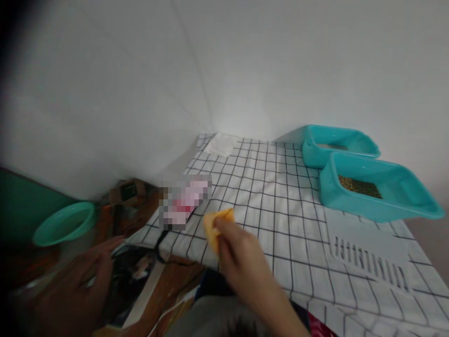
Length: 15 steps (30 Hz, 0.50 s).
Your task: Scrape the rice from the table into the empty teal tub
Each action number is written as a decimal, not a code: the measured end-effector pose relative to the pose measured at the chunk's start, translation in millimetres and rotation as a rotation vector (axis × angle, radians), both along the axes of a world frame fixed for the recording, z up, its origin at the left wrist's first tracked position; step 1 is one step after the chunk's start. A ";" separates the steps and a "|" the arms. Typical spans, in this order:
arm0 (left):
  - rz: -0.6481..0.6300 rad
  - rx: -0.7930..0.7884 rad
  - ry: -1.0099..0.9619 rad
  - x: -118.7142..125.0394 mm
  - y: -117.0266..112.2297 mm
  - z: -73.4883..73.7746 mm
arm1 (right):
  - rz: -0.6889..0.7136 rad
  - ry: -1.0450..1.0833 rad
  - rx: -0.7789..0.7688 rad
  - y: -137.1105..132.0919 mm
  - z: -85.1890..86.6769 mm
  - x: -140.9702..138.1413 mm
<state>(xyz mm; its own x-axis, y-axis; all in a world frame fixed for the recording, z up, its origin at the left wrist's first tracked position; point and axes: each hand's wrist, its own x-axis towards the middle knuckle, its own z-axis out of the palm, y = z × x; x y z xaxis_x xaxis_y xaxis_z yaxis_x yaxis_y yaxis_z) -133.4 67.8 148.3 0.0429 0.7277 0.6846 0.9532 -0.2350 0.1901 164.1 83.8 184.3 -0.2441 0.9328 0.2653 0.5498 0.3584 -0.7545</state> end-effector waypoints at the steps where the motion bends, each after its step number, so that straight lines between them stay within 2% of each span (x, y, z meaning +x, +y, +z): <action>1: 0.016 -0.006 0.027 0.9 2.6 -0.6 | -0.142 -0.047 0.012 -1.0 -0.6 28.0; 3: -0.007 -0.005 0.031 3.5 9.1 -2.5 | -0.446 -0.272 0.011 -7.3 -9.8 82.4; 5: -0.059 -0.023 0.005 7.4 15.9 -4.6 | -0.698 -0.592 -0.042 -16.2 -26.5 120.8; 7: -0.090 -0.030 -0.041 13.5 21.6 -6.9 | -0.665 -0.839 -0.130 -22.5 -44.4 130.1; 9: -0.133 -0.023 -0.075 23.3 25.0 -9.2 | -0.630 -0.961 -0.115 -23.3 -57.2 106.5; 11: -0.208 -0.013 -0.088 38.1 25.2 -10.2 | -0.525 -0.968 -0.043 -19.2 -62.3 57.8; 15: -0.426 -0.073 -0.150 79.3 17.4 -1.9 | -0.122 -0.742 0.172 -6.8 -58.5 -50.1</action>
<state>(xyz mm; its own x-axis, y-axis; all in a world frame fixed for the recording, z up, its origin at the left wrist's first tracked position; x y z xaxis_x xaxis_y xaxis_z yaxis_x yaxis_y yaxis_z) -54.1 85.3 146.4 0.2532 0.7133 0.6535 0.7353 -0.5809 0.3491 114.0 77.0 125.7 -0.3131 0.9248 0.2161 0.9331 0.3419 -0.1116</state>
